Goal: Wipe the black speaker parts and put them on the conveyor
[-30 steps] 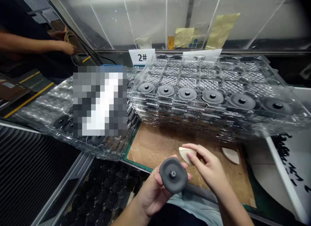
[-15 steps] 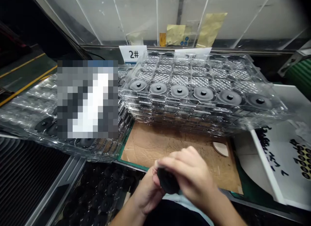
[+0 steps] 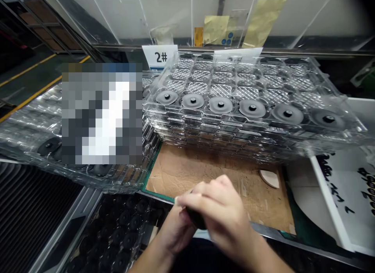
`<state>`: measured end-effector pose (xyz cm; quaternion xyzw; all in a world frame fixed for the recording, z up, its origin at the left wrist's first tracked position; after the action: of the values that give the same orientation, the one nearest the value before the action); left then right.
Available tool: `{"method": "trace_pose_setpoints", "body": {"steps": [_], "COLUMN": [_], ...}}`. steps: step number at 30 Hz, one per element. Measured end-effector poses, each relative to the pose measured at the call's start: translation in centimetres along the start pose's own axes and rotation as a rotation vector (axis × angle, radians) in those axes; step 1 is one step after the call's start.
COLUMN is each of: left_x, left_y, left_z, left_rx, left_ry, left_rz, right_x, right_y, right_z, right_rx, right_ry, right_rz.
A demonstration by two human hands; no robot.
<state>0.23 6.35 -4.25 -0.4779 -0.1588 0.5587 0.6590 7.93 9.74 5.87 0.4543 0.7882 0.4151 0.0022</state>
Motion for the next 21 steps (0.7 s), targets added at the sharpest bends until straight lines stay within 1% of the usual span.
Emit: {"method": "trace_pose_setpoints", "body": {"steps": [1,4,5,6,7,9,13,15,16,18,20,21], "left_x": [0.0,-0.2,-0.3,-0.3,-0.3,-0.3,-0.2,-0.2,-0.2,-0.3,-0.3,-0.3], "left_y": [0.3,1.2,1.4,1.5,1.6,1.5,1.2,1.0,0.9,0.7,0.7,0.8], "left_z": [0.1,0.2,0.3,0.3,0.4,0.5,0.6,0.6,0.6,0.6,0.9,1.3], "left_rx": [-0.01,-0.067,-0.091,-0.112,-0.127,-0.155,-0.209,-0.23,-0.236,-0.223,-0.143,-0.051], "left_ry": [-0.012,-0.033,-0.034,-0.036,-0.04,-0.045,-0.04,-0.023,-0.011,0.003,-0.036,-0.087], "left_rz": [0.006,0.003,-0.007,-0.023,-0.041,-0.076,-0.135,-0.16,-0.169,-0.187,-0.192,-0.193], "right_x": [-0.2,-1.7,-2.4,-3.0,-3.4,-3.6,-2.8,-2.8,-3.0,-3.6,-4.4,-4.9], "right_y": [-0.1,-0.5,-0.9,-1.5,-2.4,-4.8,-10.6,-12.2,-12.4,-12.0,-10.6,-9.8], "right_z": [1.4,7.4,9.1,10.5,11.3,12.0,12.0,12.3,12.5,12.8,12.8,12.7], "right_rx": [0.004,-0.04,0.0,0.065,0.139,0.25,0.338,0.346,0.342,0.34,0.355,0.367], "right_ry": [-0.067,-0.428,-0.529,-0.599,-0.639,-0.651,-0.607,-0.623,-0.636,-0.655,-0.656,-0.655], "right_rz": [-0.027,-0.099,-0.111,-0.112,-0.109,-0.122,-0.184,-0.157,-0.128,-0.063,-0.018,-0.004]}}
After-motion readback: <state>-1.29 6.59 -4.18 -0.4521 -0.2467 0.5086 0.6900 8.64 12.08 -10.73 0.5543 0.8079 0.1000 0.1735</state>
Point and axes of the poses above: each hand's wrist, its own x-axis towards the middle knuckle, its own y-axis out of the back of the hand, z = x × y, the point moved 7 cm from there along x, towards the middle knuckle, and after that the axes turned 8 degrees about -z, right-handed, at the moved point
